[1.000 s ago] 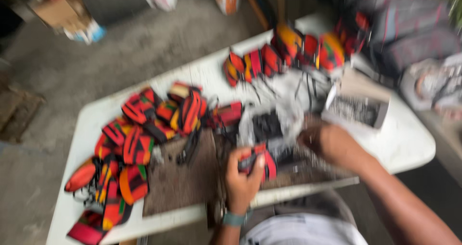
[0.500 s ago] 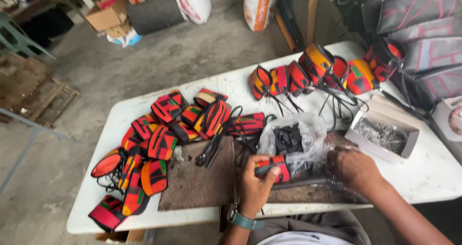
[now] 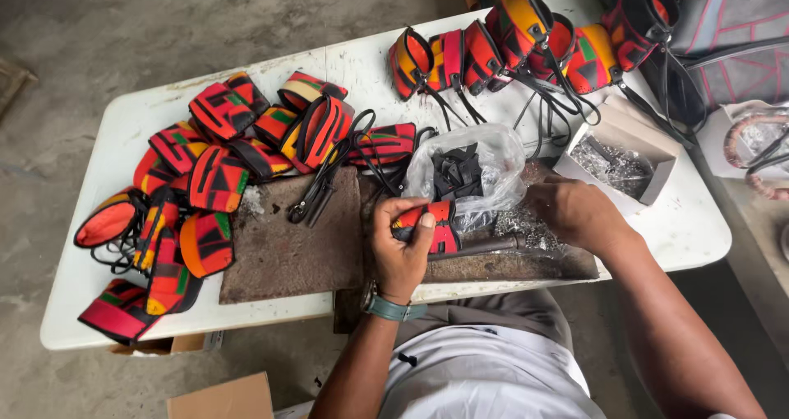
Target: The person attaches black plastic clasp hardware to the strap of a small colorful fabric pouch, working one pouch at a time on the table, and places the finished pouches into a cardboard box on the floor. They briefly use a mallet to seat a clasp near the end.
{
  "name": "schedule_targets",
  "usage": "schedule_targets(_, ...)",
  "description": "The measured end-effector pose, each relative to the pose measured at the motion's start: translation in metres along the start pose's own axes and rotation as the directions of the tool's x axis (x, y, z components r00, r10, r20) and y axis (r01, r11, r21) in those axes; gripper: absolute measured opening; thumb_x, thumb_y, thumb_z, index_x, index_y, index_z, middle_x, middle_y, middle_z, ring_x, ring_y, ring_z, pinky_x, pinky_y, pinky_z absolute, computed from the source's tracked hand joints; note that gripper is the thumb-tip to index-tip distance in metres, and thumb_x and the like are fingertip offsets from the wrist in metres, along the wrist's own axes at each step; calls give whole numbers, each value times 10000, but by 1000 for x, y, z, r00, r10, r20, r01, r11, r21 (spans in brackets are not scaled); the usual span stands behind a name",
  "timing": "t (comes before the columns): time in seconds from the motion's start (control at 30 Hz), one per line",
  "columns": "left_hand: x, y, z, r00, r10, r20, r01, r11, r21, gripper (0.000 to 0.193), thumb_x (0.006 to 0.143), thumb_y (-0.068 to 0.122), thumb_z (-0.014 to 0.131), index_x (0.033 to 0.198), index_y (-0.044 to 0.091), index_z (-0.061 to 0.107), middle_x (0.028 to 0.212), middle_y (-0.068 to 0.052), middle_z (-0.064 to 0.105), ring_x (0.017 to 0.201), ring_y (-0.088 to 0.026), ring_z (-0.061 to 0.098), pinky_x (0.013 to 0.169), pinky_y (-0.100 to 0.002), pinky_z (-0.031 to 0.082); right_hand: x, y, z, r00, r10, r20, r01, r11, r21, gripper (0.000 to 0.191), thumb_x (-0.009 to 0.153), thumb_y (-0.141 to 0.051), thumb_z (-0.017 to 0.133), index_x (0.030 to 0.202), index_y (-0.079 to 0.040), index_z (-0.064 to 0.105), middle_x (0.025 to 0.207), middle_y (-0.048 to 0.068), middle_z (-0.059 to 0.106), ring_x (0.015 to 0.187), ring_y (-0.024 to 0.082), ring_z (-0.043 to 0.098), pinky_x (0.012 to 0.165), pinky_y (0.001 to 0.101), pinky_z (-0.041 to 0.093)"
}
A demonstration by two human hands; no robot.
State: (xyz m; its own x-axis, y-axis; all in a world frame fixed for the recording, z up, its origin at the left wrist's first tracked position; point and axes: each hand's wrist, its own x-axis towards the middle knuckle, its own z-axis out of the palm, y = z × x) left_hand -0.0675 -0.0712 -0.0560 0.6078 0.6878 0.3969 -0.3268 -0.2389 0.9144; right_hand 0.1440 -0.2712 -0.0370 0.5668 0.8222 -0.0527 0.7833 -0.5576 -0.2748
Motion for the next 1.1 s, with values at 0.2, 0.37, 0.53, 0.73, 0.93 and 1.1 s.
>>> schedule_targets(0.2, -5, 13, -5, 994, 104, 32, -106, 990, 96, 257, 982, 110, 705, 1164, 15, 550, 1201, -138, 707, 1136, -201, 656, 1051, -362, 509, -12, -19, -8, 998, 20, -55, -17, 998, 61, 212, 910, -335, 613, 1070, -297, 747, 1007, 60, 735, 870, 336, 712, 753, 473, 577)
schedule_targets(0.37, -13, 31, 2, 993, 110, 49, -112, 993, 39, 281, 992, 125, 703, 1194, 13, 544, 1211, -146, 698, 1136, -218, 649, 1052, -368, 509, -25, -9, -22, 995, 94, 24, -91, 992, -92, 223, 879, -424, 635, 984, -252, 730, 996, 36, 737, 905, 321, 716, 770, 470, 588)
schedule_targets(0.53, -5, 35, 22, 969, 210, 132, -222, 971, 83, 297, 1014, 113, 689, 1238, 11, 523, 1253, -160, 682, 1164, -233, 649, 1065, -380, 515, -14, -3, -3, 986, 160, 44, -153, 979, -134, 305, 853, -446, 656, 1080, -243, 680, 971, 83, 736, 896, 333, 717, 772, 490, 578)
schedule_targets(0.73, -4, 32, 28, 963, 218, 160, -233, 969, 82, 304, 1023, 114, 692, 1251, 11, 519, 1266, -171, 679, 1162, -245, 663, 1058, -389, 531, -9, 6, 3, 996, 90, 14, -89, 993, -74, 178, 901, -335, 607, 986, -190, 664, 1056, 94, 706, 852, 356, 716, 718, 504, 570)
schedule_targets(0.93, -8, 36, 25, 963, 227, 143, -245, 962, 118, 317, 1012, 117, 697, 1253, 8, 523, 1256, -165, 687, 1152, -245, 663, 1057, -384, 527, -25, 16, -19, 998, 29, -62, -17, 983, 181, 213, 719, -220, 769, 871, -97, 684, 862, 134, 733, 819, 355, 706, 753, 444, 573)
schedule_targets(1.1, -13, 44, 29, 964, 216, 153, -234, 966, 109, 311, 1018, 119, 689, 1257, 10, 523, 1256, -167, 694, 1165, -252, 672, 1059, -386, 531, -42, -1, -28, 963, 192, -189, -49, 815, 577, 176, 796, -51, 780, 937, -71, 678, 869, 112, 759, 804, 217, 726, 742, 351, 571)
